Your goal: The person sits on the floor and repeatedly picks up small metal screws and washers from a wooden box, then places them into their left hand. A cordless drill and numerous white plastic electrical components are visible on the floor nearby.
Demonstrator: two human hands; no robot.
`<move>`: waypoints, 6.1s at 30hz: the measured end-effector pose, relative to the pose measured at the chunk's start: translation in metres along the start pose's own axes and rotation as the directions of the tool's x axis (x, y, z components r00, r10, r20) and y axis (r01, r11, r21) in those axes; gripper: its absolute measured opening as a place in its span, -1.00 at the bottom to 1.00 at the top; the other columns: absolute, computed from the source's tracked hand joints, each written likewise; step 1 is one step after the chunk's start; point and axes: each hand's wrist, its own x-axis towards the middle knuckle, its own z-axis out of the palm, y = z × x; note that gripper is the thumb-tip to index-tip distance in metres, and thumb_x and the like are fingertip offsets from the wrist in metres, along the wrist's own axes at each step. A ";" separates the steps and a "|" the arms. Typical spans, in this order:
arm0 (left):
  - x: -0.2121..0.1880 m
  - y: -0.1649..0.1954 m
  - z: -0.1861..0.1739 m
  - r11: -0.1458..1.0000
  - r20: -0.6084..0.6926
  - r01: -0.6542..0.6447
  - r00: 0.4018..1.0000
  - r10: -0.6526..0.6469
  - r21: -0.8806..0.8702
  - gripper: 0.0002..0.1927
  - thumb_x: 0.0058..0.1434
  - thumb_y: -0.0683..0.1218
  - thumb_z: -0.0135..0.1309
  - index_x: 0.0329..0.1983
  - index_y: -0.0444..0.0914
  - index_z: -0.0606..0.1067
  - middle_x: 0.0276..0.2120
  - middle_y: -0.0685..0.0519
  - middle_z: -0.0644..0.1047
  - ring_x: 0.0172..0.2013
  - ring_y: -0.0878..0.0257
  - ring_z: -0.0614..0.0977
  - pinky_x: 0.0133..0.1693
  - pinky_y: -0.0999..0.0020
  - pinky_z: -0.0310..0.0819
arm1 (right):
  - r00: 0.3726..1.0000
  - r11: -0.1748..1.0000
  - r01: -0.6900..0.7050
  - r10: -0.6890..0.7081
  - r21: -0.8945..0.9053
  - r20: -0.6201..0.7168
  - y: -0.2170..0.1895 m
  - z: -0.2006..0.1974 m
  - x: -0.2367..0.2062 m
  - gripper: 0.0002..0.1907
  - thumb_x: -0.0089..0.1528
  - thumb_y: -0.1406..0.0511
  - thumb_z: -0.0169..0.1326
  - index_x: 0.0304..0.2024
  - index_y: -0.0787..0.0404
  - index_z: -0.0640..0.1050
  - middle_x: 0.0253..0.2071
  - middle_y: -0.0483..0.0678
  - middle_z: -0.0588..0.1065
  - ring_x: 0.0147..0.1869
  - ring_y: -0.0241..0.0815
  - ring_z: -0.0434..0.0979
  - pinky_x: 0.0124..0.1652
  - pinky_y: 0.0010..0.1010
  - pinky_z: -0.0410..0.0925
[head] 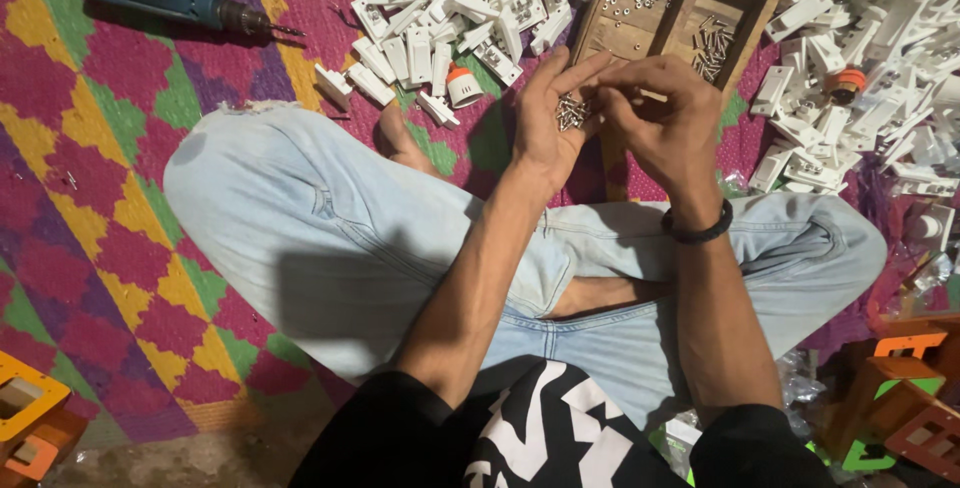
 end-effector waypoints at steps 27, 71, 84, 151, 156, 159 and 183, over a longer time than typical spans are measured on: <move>0.003 0.001 0.001 0.998 -0.126 -0.038 0.991 0.033 -0.044 -0.34 0.38 0.15 -0.16 0.30 -0.48 0.34 0.23 -0.27 0.48 0.28 -0.04 0.47 0.25 0.04 0.36 | 0.991 0.966 0.092 -0.113 -0.240 -0.076 0.019 -0.010 0.015 -0.64 0.30 0.43 0.32 -0.06 0.31 0.37 -0.25 0.07 0.64 -0.15 -0.13 0.76 -0.20 -0.41 0.58; 0.002 -0.012 -0.005 1.000 -0.103 0.006 0.995 -0.003 0.028 -0.43 0.42 0.10 -0.17 0.18 -0.48 0.46 0.01 -0.16 0.59 -0.04 0.11 0.61 -0.01 0.23 0.52 | 0.993 0.986 -0.087 0.098 -0.145 0.072 0.004 -0.014 0.000 -0.80 0.24 0.41 0.18 -0.10 0.31 0.69 -0.28 0.04 0.63 -0.25 -0.22 0.64 -0.27 -0.46 0.48; 0.000 -0.017 -0.001 0.970 -0.144 0.034 0.990 0.001 0.239 -0.47 0.32 0.06 -0.03 0.18 -0.42 0.48 0.10 -0.21 0.55 0.17 0.02 0.53 0.17 0.07 0.40 | 0.992 0.992 -0.089 0.096 -0.090 0.081 0.012 -0.023 0.003 -0.83 0.31 0.42 0.19 -0.05 0.34 0.64 -0.20 0.03 0.63 -0.13 -0.20 0.69 -0.14 -0.43 0.54; 0.007 -0.014 -0.001 0.999 -0.036 -0.019 0.999 0.017 -0.029 -0.34 0.39 0.11 -0.13 0.29 -0.56 0.32 0.19 -0.39 0.48 0.15 -0.03 0.57 0.10 0.18 0.49 | 0.975 0.940 0.100 -0.027 -0.326 0.220 -0.016 -0.005 0.001 -0.79 0.20 0.37 0.33 -0.11 0.26 0.68 -0.21 0.07 0.58 -0.22 -0.12 0.67 -0.24 -0.36 0.49; 0.007 -0.014 0.000 1.000 -0.067 -0.026 0.997 0.027 0.016 -0.35 0.38 0.11 -0.14 0.27 -0.53 0.33 0.19 -0.33 0.49 0.17 -0.01 0.56 -0.02 0.16 0.45 | 0.969 0.922 0.070 0.027 -0.381 0.244 -0.011 -0.007 0.003 -0.81 0.18 0.36 0.36 -0.21 0.32 0.66 -0.27 0.10 0.57 -0.28 -0.07 0.65 -0.27 -0.33 0.48; 0.006 -0.015 0.000 1.000 -0.055 0.006 0.998 -0.007 -0.019 -0.34 0.40 0.14 -0.16 0.26 -0.54 0.36 0.18 -0.33 0.50 0.15 -0.01 0.56 0.05 0.16 0.47 | 0.967 0.947 0.068 0.015 -0.315 0.253 -0.007 -0.011 0.002 -0.82 0.21 0.39 0.32 -0.16 0.33 0.64 -0.24 0.09 0.58 -0.24 -0.11 0.66 -0.23 -0.37 0.50; 0.012 -0.019 -0.003 0.996 -0.095 -0.004 0.995 0.013 0.093 -0.49 0.37 0.05 -0.06 0.24 -0.38 0.47 0.16 -0.12 0.54 0.16 0.10 0.52 0.19 0.20 0.31 | 0.997 0.972 0.024 -0.005 -0.234 0.080 -0.015 -0.004 0.001 -0.77 0.28 0.41 0.30 -0.02 0.31 0.59 -0.13 0.03 0.65 -0.10 -0.18 0.72 -0.13 -0.43 0.54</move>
